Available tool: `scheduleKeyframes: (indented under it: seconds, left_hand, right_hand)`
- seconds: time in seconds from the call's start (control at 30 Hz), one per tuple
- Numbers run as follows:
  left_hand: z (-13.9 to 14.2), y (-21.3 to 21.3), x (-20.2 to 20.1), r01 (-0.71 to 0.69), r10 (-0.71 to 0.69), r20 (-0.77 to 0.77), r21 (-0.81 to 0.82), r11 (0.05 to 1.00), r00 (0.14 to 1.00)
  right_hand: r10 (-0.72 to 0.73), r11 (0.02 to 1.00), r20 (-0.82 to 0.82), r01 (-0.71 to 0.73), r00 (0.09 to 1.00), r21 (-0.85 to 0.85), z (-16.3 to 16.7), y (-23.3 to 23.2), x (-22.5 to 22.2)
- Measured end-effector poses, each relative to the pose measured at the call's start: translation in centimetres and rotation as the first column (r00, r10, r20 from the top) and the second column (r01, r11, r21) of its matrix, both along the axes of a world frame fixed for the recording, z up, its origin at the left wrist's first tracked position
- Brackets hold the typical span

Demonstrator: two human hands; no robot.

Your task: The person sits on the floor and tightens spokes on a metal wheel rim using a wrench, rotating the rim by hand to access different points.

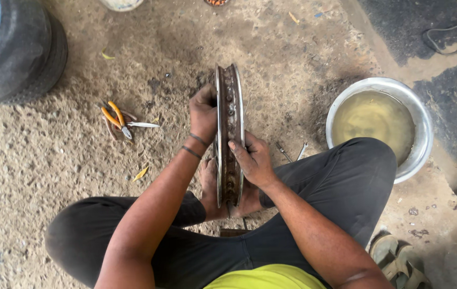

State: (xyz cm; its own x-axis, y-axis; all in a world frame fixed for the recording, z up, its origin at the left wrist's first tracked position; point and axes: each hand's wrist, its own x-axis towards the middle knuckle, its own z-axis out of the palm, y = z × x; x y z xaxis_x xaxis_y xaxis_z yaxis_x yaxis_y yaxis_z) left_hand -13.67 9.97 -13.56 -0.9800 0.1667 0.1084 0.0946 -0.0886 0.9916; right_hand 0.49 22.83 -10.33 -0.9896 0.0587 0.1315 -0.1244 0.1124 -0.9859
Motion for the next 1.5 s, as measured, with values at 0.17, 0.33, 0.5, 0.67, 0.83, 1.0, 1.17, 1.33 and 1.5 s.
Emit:
scheduleKeyframes:
  seconds: [0.17,0.33,0.5,0.67,0.83,1.0,1.17,1.33,1.5]
  left_hand:
    - [0.6,-0.9,-0.3,0.135,-0.127,0.155,-0.037,0.990,0.980]
    - [0.9,-0.7,0.1,0.069,-0.073,0.048,0.083,0.994,0.996]
    - [0.8,-1.2,-0.1,0.129,-0.123,0.066,-0.091,0.987,0.990]
    - [-0.3,-1.4,0.0,0.148,-0.147,-0.026,0.067,0.987,0.989]
    - [0.0,-0.4,0.3,-0.069,0.036,-0.115,-0.301,0.951,0.993]
    - [0.9,-1.9,-0.4,0.200,-0.194,0.052,-0.164,0.966,0.980]
    - [0.0,-0.6,-0.2,0.074,-0.082,-0.039,-0.171,0.982,0.996]
    - [3.3,-3.8,-2.5,0.098,-0.295,-0.256,-0.579,0.810,0.921]
    - [8.7,-2.6,-0.4,-0.035,-0.044,-0.111,-0.619,0.785,0.993]
  right_hand:
    - [0.002,0.999,0.013,-0.003,1.000,0.040,-0.3,0.0,0.0]
    - [-0.002,0.999,0.107,-0.003,0.994,0.040,-0.3,-0.1,0.0]
    - [0.020,1.000,0.003,-0.020,1.000,0.020,-0.1,-0.2,0.2]
    - [0.001,0.999,0.009,-0.002,1.000,0.036,0.0,-0.3,0.4]
    - [-0.003,0.998,0.044,0.000,0.999,0.068,0.2,-0.3,0.2]
    - [-0.013,0.997,0.041,0.010,0.999,0.080,0.1,-0.3,0.2]
    - [-0.010,0.998,0.013,0.010,1.000,0.064,-0.4,-0.2,0.4]
    - [-0.036,0.998,0.018,0.035,0.999,0.047,-0.3,-0.4,0.3]
    - [-0.018,0.997,0.044,0.015,0.999,0.073,-0.2,-0.6,-0.2]
